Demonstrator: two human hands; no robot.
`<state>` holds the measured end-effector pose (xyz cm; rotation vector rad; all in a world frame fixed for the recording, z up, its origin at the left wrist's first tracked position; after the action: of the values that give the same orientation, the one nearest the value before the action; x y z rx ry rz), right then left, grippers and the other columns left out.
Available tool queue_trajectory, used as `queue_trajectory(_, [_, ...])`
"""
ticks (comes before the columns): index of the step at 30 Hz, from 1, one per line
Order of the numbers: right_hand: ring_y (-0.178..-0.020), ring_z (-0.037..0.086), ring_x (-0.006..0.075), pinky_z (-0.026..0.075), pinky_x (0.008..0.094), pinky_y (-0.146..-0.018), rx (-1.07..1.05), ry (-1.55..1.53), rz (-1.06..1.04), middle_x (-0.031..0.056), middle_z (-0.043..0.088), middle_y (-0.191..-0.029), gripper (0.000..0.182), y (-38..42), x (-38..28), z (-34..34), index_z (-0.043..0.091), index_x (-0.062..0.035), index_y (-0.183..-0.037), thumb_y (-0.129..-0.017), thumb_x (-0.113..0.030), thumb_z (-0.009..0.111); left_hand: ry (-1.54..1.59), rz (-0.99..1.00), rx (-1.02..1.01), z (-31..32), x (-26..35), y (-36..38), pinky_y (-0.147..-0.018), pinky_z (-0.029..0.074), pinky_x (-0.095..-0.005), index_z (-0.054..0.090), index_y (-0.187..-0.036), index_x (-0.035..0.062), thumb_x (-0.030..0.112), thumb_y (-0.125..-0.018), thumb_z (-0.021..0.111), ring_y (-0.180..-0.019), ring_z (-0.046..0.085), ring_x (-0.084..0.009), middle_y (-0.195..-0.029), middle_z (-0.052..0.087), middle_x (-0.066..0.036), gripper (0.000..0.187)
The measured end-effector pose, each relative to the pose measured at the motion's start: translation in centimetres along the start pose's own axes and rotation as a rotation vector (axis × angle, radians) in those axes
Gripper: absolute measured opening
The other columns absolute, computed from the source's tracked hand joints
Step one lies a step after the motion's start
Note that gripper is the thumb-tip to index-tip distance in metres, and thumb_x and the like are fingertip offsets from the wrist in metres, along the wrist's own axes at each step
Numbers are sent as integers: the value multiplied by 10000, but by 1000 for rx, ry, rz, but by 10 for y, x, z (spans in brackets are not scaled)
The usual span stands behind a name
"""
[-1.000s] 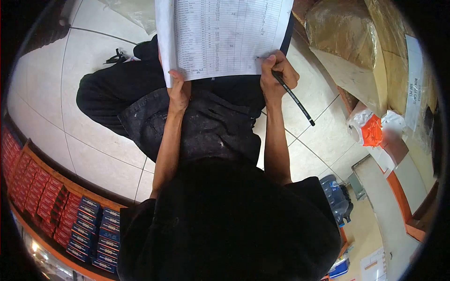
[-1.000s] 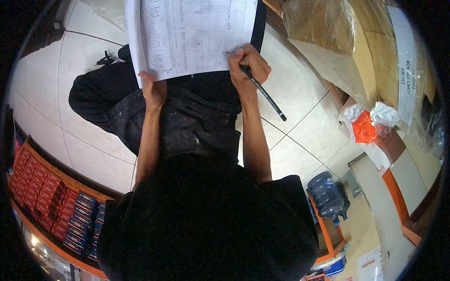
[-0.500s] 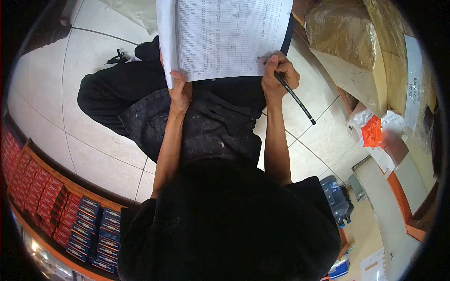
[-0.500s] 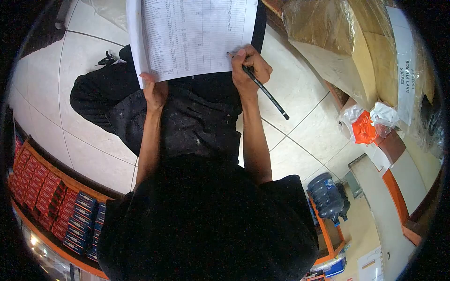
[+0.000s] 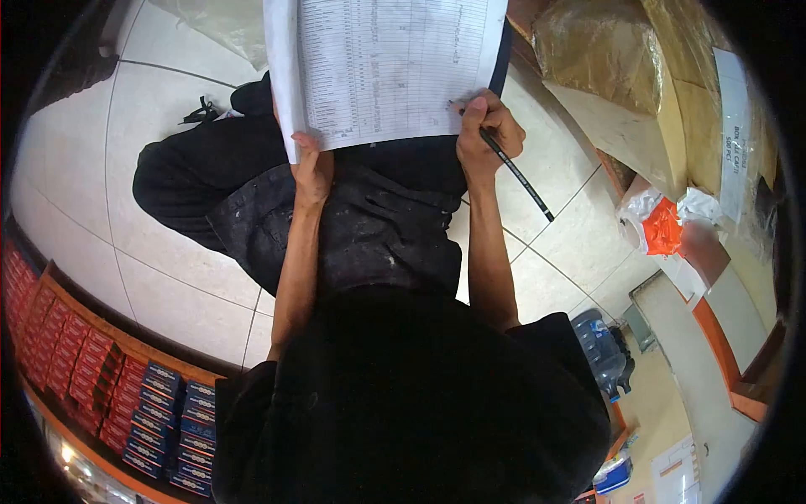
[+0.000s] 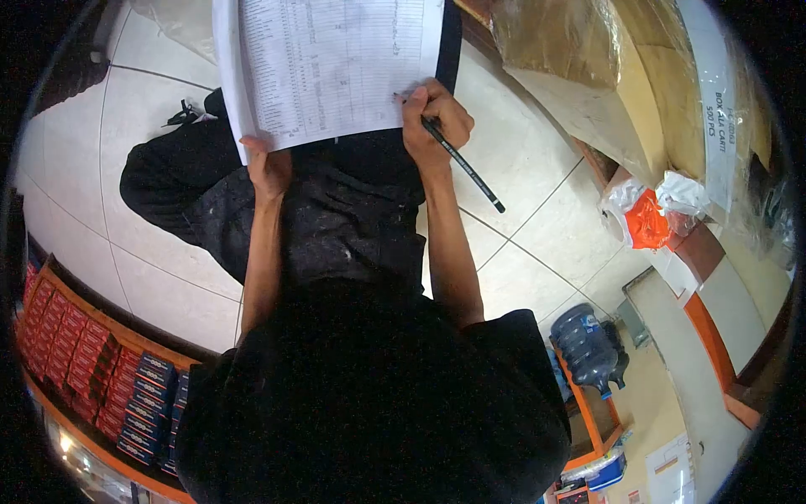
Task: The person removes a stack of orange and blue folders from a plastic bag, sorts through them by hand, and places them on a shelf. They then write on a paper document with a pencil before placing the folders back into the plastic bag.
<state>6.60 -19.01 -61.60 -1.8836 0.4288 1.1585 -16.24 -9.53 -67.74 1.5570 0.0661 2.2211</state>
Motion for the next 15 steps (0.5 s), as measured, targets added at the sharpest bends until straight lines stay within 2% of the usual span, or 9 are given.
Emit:
queue_trajectory(10, [-480, 474, 111, 376, 240, -445, -39, 38, 7, 77, 504, -552, 360, -4, -7, 4, 349, -47, -607, -839, 60, 601, 41, -27, 0, -3, -3, 0, -1079, 297, -443, 251, -1428, 46, 538, -946, 404, -1277, 387, -252, -1366, 400, -121, 706])
queue_trajectory(15, [-477, 451, 132, 361, 250, -451, -72, 194, -82, 77, 480, -560, 339, -6, -16, 11, 352, -45, -618, -796, 103, 601, 24, -48, -1, 0, -1, 2, -1079, 299, -445, 251, -1432, 49, 538, -950, 392, -1285, 378, -247, -1371, 399, -123, 700])
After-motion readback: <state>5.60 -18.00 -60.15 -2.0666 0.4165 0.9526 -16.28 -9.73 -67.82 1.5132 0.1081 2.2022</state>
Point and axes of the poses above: each hand's wrist, its own y-axis away from the middle knuckle, its own z-axis out of the palm, x = y × z, the point moved 6 cm from there along -y, towards the middle knuckle
